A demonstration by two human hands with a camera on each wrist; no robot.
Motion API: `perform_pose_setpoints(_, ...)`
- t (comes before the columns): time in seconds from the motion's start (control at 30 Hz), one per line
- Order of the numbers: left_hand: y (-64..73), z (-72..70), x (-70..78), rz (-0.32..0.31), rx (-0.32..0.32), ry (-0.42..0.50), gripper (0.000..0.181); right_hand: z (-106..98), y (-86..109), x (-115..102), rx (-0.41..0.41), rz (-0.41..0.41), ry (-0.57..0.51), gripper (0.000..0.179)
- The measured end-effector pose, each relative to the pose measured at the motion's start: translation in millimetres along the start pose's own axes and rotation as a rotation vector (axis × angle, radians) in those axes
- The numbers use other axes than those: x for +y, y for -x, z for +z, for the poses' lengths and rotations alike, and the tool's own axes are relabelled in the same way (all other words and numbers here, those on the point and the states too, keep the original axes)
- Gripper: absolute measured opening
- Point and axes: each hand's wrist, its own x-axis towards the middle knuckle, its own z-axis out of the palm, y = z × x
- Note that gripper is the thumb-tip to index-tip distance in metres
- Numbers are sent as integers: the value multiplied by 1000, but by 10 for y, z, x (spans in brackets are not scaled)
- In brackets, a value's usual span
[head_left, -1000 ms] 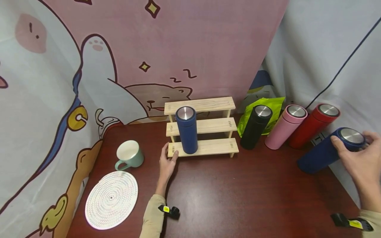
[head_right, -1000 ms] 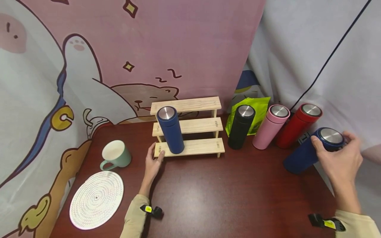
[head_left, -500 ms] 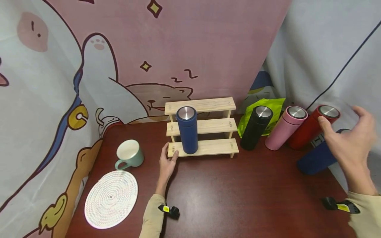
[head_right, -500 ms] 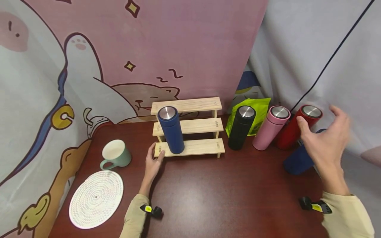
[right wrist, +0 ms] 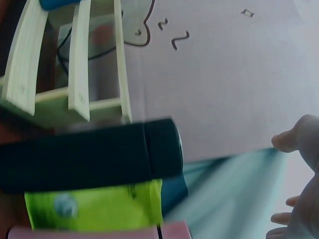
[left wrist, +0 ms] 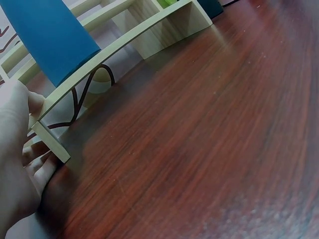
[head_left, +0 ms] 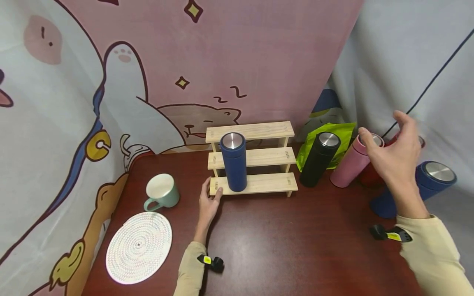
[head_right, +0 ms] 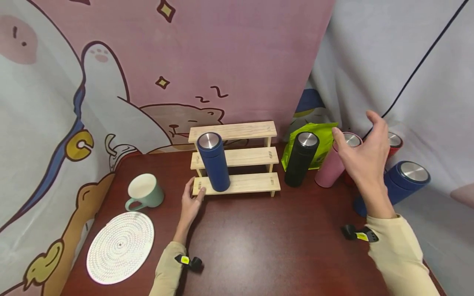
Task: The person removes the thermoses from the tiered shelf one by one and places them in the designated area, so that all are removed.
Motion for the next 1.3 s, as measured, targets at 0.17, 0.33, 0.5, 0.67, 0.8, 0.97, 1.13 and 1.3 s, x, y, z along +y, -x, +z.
perform_pose_setpoints(0.17, 5, -4, 0, -10, -2, 3, 63, 171, 5, -152, -22, -66, -97, 71)
perform_pose_setpoints(0.33, -2, 0, -15, 0, -3, 11, 63, 326, 35, -292, -76, -76, -154, 71)
perform_pose_setpoints(0.5, -12, 7, -21, -6, -4, 7, 63, 461, 91, -458, -134, -85, -182, 74)
perform_pose_setpoints(0.67, 6, 0, 69, -22, -19, -1, 64, 609, 141, -610, -149, -131, -235, 73)
perform_pose_setpoints(0.8, 87, -40, 319, -18, -31, -20, 61, 732, 173, -691, -165, -165, -270, 72)
perform_pose_setpoints(0.97, 123, -64, 414, -4, -37, -8, 60, 861, 238, -776, -212, -169, -314, 73)
perform_pose_setpoints(1.13, 117, -68, 392, -3, -38, 15, 61, 994, 329, -857, -271, -164, -357, 72)
perform_pose_setpoints(1.3, 118, -66, 385, 2, -32, 14, 61, 1137, 425, -942, -314, -169, -410, 72)
